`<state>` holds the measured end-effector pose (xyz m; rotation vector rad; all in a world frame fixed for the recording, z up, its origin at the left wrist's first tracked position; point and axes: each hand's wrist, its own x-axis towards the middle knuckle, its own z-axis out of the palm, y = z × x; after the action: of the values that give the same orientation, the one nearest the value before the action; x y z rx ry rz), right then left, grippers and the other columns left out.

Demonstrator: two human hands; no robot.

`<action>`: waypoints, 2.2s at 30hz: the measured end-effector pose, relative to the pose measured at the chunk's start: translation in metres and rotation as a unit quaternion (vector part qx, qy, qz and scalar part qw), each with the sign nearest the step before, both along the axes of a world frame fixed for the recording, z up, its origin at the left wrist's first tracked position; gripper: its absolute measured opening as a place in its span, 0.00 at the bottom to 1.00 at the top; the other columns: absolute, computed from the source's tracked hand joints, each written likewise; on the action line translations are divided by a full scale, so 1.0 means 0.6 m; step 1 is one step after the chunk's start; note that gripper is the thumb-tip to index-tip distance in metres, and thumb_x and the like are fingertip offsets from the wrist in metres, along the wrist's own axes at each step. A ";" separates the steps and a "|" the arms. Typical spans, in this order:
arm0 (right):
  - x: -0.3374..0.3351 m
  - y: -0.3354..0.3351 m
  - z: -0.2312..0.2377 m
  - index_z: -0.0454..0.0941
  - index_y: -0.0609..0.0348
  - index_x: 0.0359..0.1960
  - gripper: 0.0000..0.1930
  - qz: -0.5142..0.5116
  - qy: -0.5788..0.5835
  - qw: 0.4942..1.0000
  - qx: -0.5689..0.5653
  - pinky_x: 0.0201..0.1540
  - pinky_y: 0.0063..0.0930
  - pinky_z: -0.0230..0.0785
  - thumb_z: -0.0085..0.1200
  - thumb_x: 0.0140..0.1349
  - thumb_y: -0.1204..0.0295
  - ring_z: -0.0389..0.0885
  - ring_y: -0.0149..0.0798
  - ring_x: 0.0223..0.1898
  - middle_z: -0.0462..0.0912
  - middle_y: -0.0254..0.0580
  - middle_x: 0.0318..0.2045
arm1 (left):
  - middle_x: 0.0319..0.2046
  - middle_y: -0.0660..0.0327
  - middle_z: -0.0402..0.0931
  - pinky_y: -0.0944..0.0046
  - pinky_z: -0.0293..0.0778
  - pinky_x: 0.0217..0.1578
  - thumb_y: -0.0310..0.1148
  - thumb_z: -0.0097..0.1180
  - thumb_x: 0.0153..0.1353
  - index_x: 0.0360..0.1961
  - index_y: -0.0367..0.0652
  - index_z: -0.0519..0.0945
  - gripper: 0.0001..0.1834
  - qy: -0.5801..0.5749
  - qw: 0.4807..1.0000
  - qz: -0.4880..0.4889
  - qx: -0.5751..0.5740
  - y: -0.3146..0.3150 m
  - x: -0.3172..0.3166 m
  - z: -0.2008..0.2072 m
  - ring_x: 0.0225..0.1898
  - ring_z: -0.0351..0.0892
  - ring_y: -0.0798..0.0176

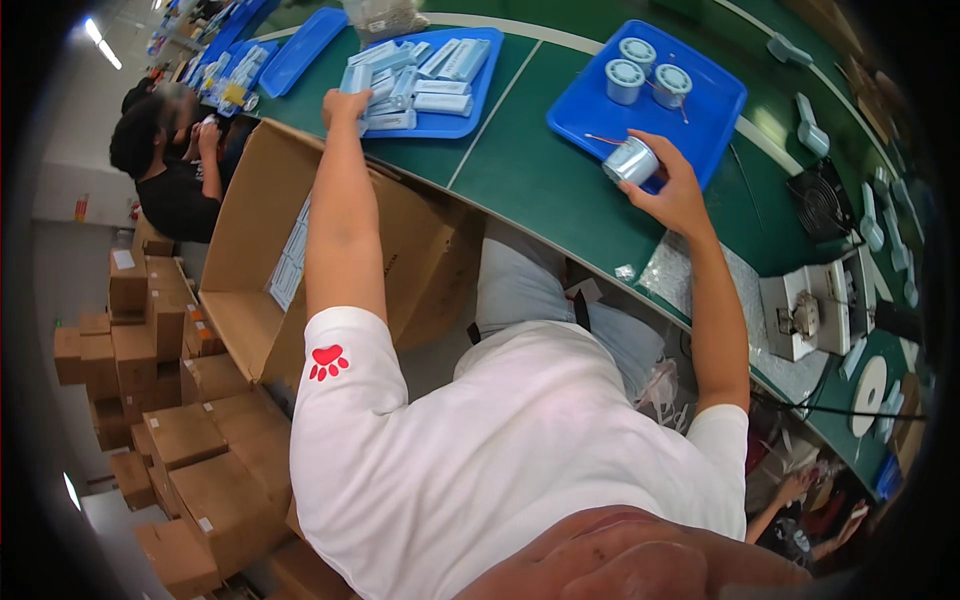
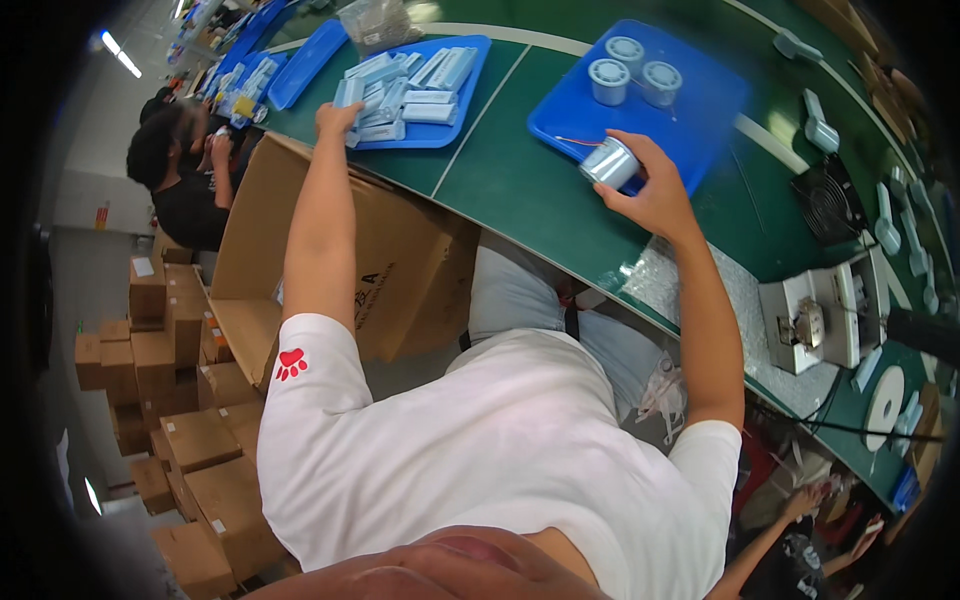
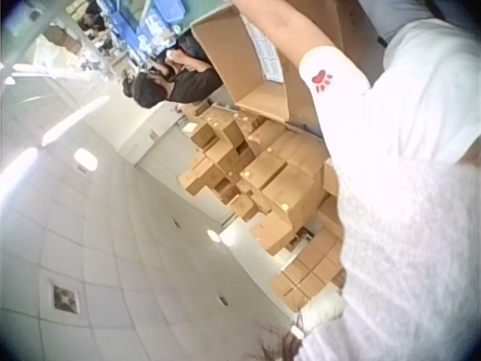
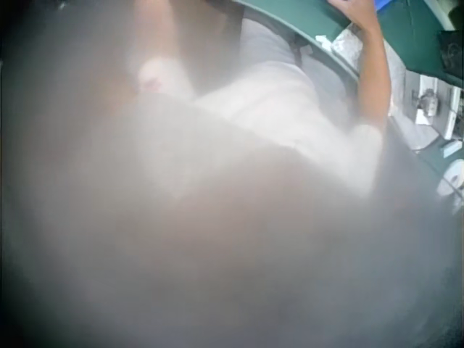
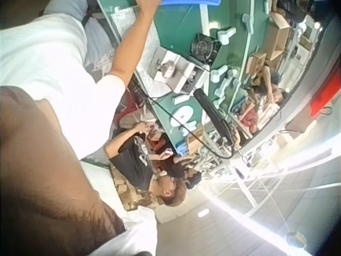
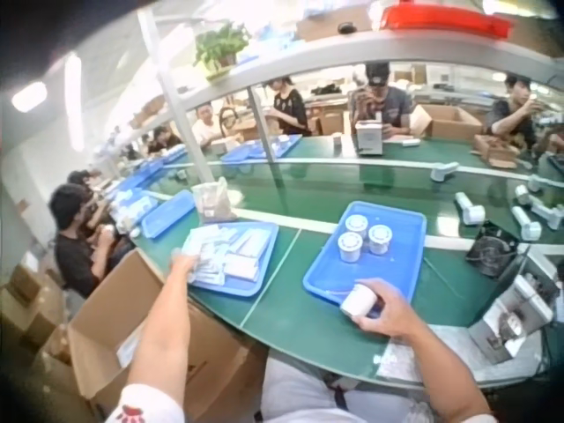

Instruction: The person assembles small white plastic fan components at a factory workstation. They insert a motor into a plastic housing, secure it with a power drill, and place the finished units into a blue tray. The process is repeated for multiple units throughout the clip.

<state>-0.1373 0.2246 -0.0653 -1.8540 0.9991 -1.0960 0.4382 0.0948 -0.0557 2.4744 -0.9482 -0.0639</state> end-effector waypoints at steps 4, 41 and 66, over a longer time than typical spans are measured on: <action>0.000 -0.003 -0.002 0.78 0.57 0.62 0.34 0.001 -0.003 1.000 -0.019 0.56 0.31 0.75 0.73 0.49 0.70 0.81 0.37 0.54 0.82 0.41 0.53 | 0.54 0.48 0.84 0.50 0.79 0.57 0.50 0.77 0.40 0.58 0.44 0.83 0.42 -0.012 0.998 0.000 -0.068 0.013 -0.012 0.004 0.55 0.84 0.43; -0.082 -0.018 0.048 0.73 0.49 0.66 0.42 -0.203 0.053 0.962 -0.177 0.57 0.39 0.78 0.79 0.46 0.66 0.81 0.46 0.55 0.74 0.41 0.60 | 0.60 0.53 0.74 0.55 0.82 0.56 0.29 0.63 0.69 0.68 0.42 0.68 0.29 0.502 0.563 -0.628 -0.192 0.048 -0.729 0.019 0.60 0.78 0.56; -0.145 -0.032 0.278 0.69 0.67 0.64 0.21 0.095 -0.585 0.803 -0.058 0.57 0.37 0.78 0.47 0.78 0.64 0.82 0.45 0.58 0.80 0.57 0.59 | 0.37 0.63 0.84 0.67 0.76 0.41 0.32 0.68 0.64 0.40 0.40 0.84 0.08 0.427 0.582 -0.633 -0.280 0.088 -0.743 0.258 0.38 0.82 0.68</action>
<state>-0.2241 0.2056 0.1012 -0.9324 0.0027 -1.8039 -0.0077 0.1476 0.0990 0.5474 -1.6196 -1.0922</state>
